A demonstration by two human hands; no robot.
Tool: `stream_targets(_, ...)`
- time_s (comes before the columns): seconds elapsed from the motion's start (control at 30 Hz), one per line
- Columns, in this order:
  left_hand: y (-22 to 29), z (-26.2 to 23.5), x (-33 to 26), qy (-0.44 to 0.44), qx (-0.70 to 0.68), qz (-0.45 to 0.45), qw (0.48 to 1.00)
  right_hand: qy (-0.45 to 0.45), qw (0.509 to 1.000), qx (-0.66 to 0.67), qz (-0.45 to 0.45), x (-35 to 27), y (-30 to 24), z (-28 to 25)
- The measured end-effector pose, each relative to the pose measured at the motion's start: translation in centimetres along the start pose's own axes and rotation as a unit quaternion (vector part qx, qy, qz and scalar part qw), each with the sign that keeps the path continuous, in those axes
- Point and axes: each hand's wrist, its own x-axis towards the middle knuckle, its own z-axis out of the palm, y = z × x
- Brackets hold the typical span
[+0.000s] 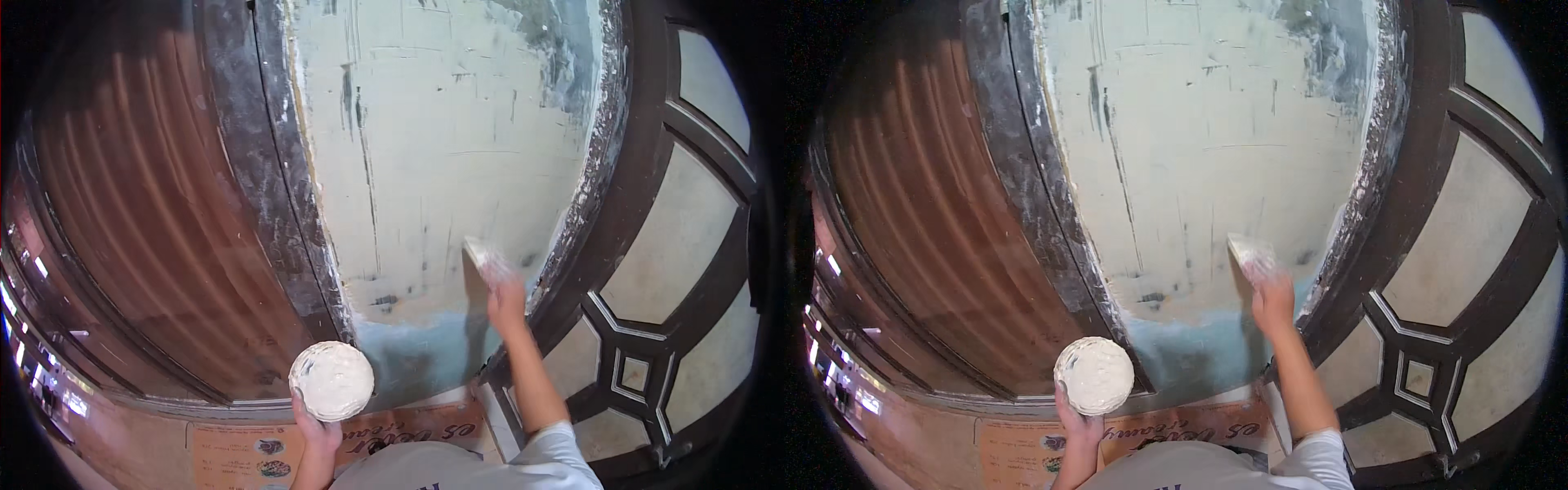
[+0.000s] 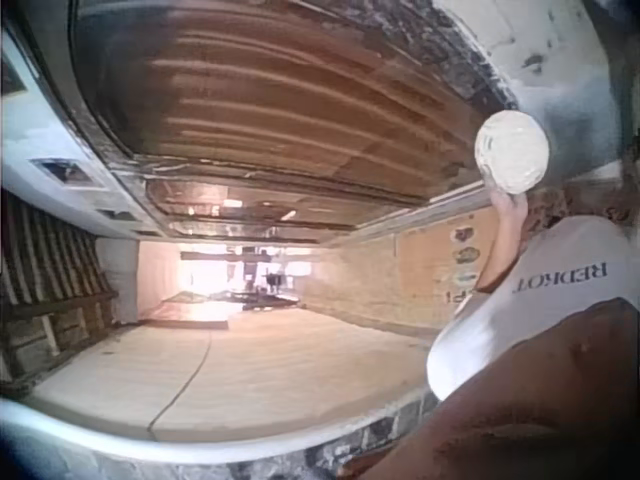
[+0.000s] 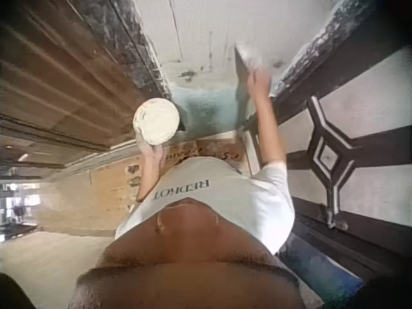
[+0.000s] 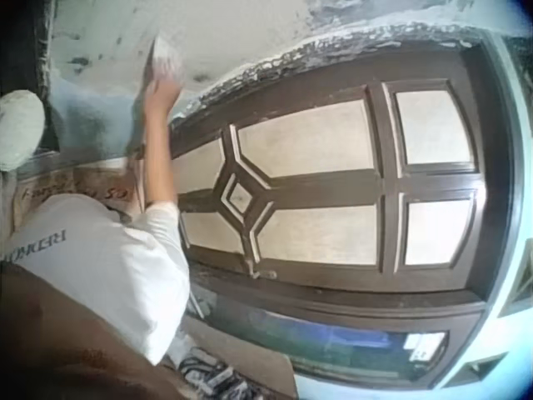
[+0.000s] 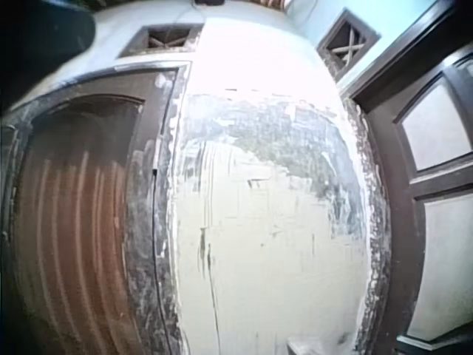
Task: The person applies a white plaster or filler substance to a wall surface using a putty knife. They hold a container of the filler in one hand while spreading the material across the wall with multiple strokes of the tool in the other hand.
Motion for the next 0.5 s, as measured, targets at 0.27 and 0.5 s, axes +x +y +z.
stream_targets(0.27,-2.5,2.0,0.2,-0.046,0.013,-0.040,0.998,0.172,0.972,-0.068,-0.145,23.3,-7.0,-6.2)
stream_targets(0.5,-3.8,1.3,-0.3,-0.010,0.018,-0.039,0.999,-0.090,0.992,-0.082,0.012,-2.7,-4.6,8.3)
